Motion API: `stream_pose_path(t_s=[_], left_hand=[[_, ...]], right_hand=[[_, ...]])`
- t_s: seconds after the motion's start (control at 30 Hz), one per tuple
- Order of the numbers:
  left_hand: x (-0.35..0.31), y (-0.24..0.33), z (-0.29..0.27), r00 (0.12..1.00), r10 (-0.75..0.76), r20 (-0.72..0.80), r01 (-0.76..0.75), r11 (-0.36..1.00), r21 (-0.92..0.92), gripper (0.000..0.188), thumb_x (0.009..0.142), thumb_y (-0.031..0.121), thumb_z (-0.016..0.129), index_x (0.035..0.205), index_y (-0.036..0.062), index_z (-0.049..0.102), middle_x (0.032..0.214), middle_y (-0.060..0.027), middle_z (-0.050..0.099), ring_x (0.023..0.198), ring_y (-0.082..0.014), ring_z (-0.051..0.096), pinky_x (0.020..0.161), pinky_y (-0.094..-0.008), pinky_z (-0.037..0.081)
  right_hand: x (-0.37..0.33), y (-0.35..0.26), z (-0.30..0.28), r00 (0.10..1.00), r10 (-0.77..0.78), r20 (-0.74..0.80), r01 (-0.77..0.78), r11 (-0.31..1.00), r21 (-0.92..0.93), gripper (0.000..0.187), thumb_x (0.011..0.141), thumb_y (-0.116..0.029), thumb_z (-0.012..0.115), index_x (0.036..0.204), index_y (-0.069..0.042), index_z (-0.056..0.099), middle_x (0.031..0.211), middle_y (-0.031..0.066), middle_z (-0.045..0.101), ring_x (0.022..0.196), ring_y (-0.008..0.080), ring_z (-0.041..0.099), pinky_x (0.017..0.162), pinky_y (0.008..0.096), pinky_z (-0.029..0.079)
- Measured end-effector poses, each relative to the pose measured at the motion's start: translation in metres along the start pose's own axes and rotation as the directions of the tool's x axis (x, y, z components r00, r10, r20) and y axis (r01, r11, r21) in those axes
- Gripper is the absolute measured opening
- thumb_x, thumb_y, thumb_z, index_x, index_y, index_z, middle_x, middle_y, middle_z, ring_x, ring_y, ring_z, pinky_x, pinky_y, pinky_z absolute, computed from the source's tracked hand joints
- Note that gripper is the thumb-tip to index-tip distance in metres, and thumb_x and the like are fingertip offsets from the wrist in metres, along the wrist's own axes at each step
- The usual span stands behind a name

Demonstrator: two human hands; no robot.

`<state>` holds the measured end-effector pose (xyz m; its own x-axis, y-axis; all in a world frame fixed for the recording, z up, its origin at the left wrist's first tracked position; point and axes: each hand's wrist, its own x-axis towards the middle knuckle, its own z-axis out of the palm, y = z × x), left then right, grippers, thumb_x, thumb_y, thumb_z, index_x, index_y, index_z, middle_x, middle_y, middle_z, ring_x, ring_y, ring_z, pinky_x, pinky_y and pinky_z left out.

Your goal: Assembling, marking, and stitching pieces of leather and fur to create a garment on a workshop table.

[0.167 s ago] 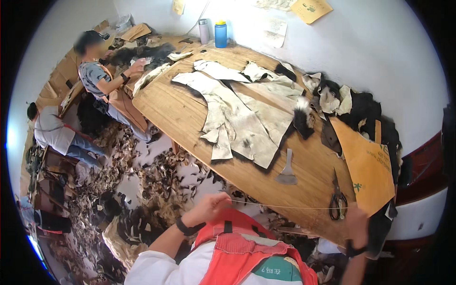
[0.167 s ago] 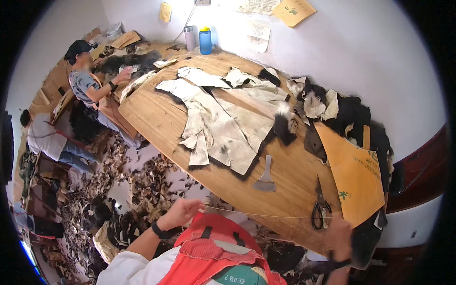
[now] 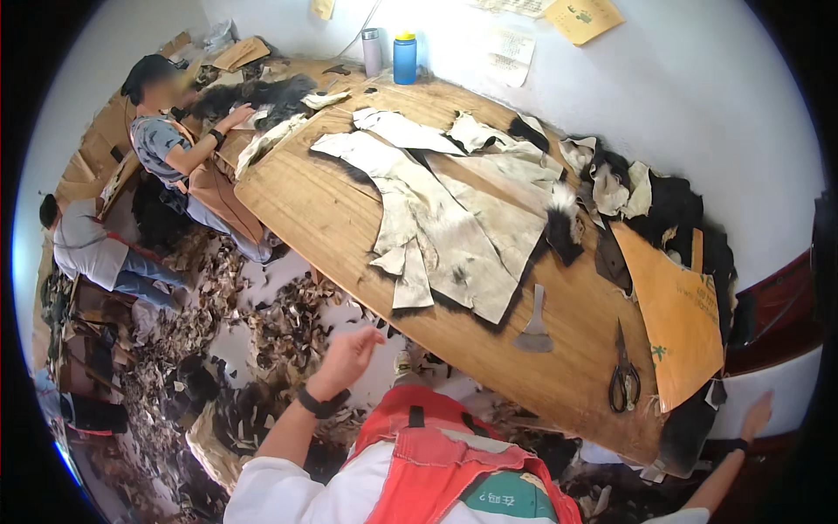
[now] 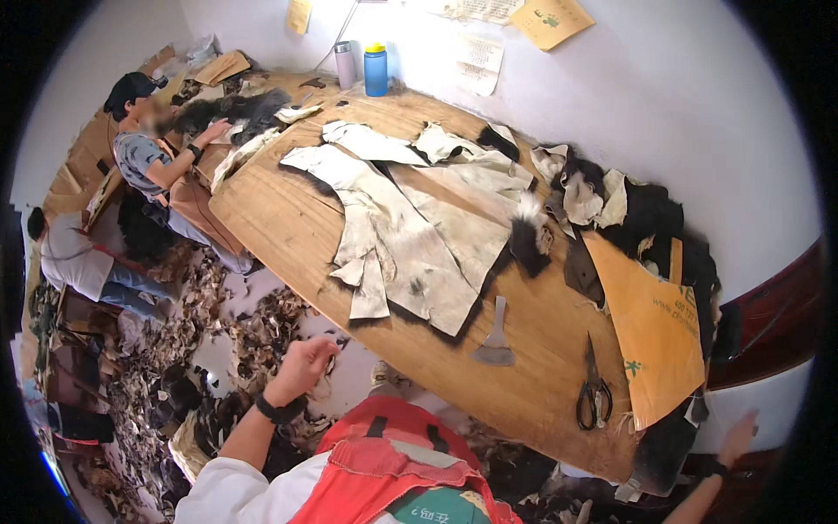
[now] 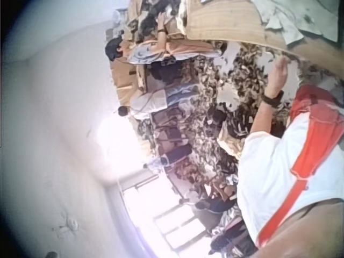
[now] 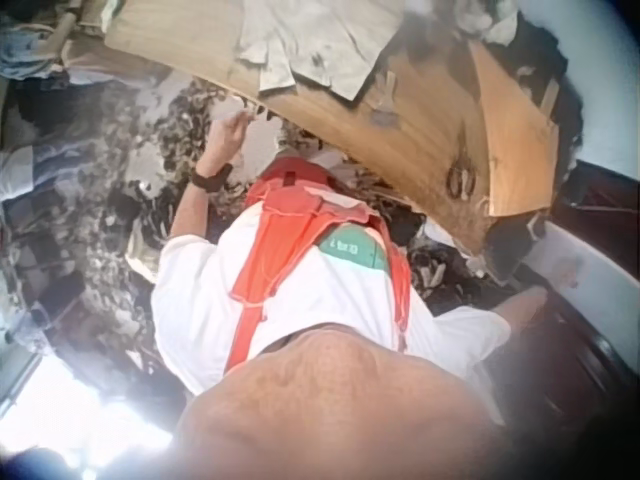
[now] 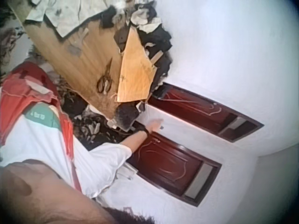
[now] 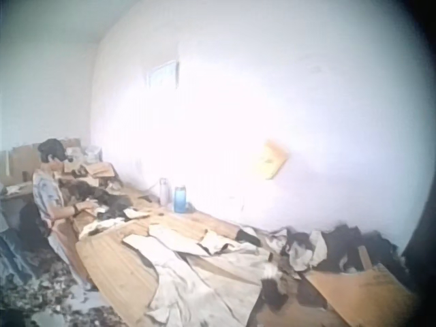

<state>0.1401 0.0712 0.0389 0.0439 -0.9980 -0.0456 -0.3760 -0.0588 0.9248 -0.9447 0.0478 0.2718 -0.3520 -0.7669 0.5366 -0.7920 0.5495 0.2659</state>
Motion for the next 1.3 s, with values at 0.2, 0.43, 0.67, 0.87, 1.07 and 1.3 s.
stream_pose_path(t_s=[0.2, 0.43, 0.67, 0.87, 1.07, 1.3], left_hand=[[0.068, 0.03, -0.011, 0.958, 0.263, -0.112, -0.171, 0.842, 0.511, 0.035, 0.093, 0.021, 0.068, 0.125, 0.0072, 0.062, 0.135, -0.0207, 0.058, 0.121, -0.0378, 0.058, 0.097, -0.042, 0.049], [0.137, 0.0, -0.016, 0.946, 0.273, 0.177, -0.311, 0.6, 0.737, 0.069, 0.096, 0.057, 0.053, 0.153, 0.0203, 0.041, 0.161, -0.0258, 0.022, 0.15, -0.0425, 0.02, 0.115, -0.0656, 0.021], [0.148, 0.004, -0.02, 0.944, 0.181, 0.274, -0.328, 0.587, 0.74, 0.07, 0.091, 0.059, 0.058, 0.15, 0.0236, 0.045, 0.161, -0.0264, 0.023, 0.151, -0.0434, 0.02, 0.114, -0.0675, 0.021], [0.148, 0.001, -0.019, 0.944, 0.216, 0.25, -0.33, 0.653, 0.682, 0.07, 0.088, 0.058, 0.062, 0.148, 0.0261, 0.048, 0.161, -0.0274, 0.023, 0.151, -0.044, 0.017, 0.114, -0.0672, 0.022], [0.147, -0.003, -0.022, 0.935, 0.236, 0.264, -0.354, 0.653, 0.67, 0.07, 0.089, 0.06, 0.059, 0.149, 0.0257, 0.046, 0.161, -0.0261, 0.023, 0.15, -0.0453, 0.018, 0.111, -0.0681, 0.024], [0.147, -0.006, -0.022, 0.931, 0.237, 0.277, -0.364, 0.658, 0.66, 0.071, 0.09, 0.061, 0.057, 0.15, 0.0255, 0.045, 0.164, -0.0211, 0.021, 0.151, -0.0452, 0.016, 0.111, -0.0687, 0.021]], right_hand=[[0.035, -0.212, -0.014, 0.996, 0.049, -0.074, 0.007, 0.791, 0.612, 0.046, 0.108, -0.034, 0.04, 0.129, 0.0, 0.06, 0.128, 0.0232, 0.064, 0.123, 0.0343, 0.058, 0.107, 0.0355, 0.041], [-0.179, -0.753, -0.208, 0.732, -0.677, 0.071, 0.187, 0.3, 0.935, 0.023, 0.093, -0.028, 0.066, 0.103, -0.008, 0.07, 0.086, 0.018, 0.071, 0.077, 0.0306, 0.071, 0.069, 0.0406, 0.054], [-0.257, -0.917, -0.228, 0.51, -0.853, -0.111, 0.356, 0.092, 0.93, 0.029, 0.087, -0.033, 0.072, 0.108, -0.013, 0.069, 0.071, 0.0145, 0.068, 0.067, 0.0363, 0.066, 0.06, 0.0443, 0.049], [-0.264, -0.949, -0.204, 0.469, -0.88, -0.073, 0.343, 0.105, 0.934, 0.022, 0.085, -0.031, 0.073, 0.093, -0.011, 0.069, 0.072, 0.0123, 0.069, 0.067, 0.0343, 0.067, 0.06, 0.0436, 0.05], [-0.245, -0.944, -0.208, 0.489, -0.871, 0.036, 0.309, 0.212, 0.927, 0.017, 0.085, -0.027, 0.07, 0.082, -0.011, 0.068, 0.072, 0.0133, 0.069, 0.069, 0.0348, 0.068, 0.063, 0.0456, 0.052], [-0.224, -0.917, -0.226, 0.262, -0.962, 0.073, 0.484, 0.197, 0.853, 0.016, 0.087, -0.023, 0.069, 0.089, -0.008, 0.067, 0.072, 0.0147, 0.067, 0.071, 0.037, 0.066, 0.062, 0.0443, 0.05]])
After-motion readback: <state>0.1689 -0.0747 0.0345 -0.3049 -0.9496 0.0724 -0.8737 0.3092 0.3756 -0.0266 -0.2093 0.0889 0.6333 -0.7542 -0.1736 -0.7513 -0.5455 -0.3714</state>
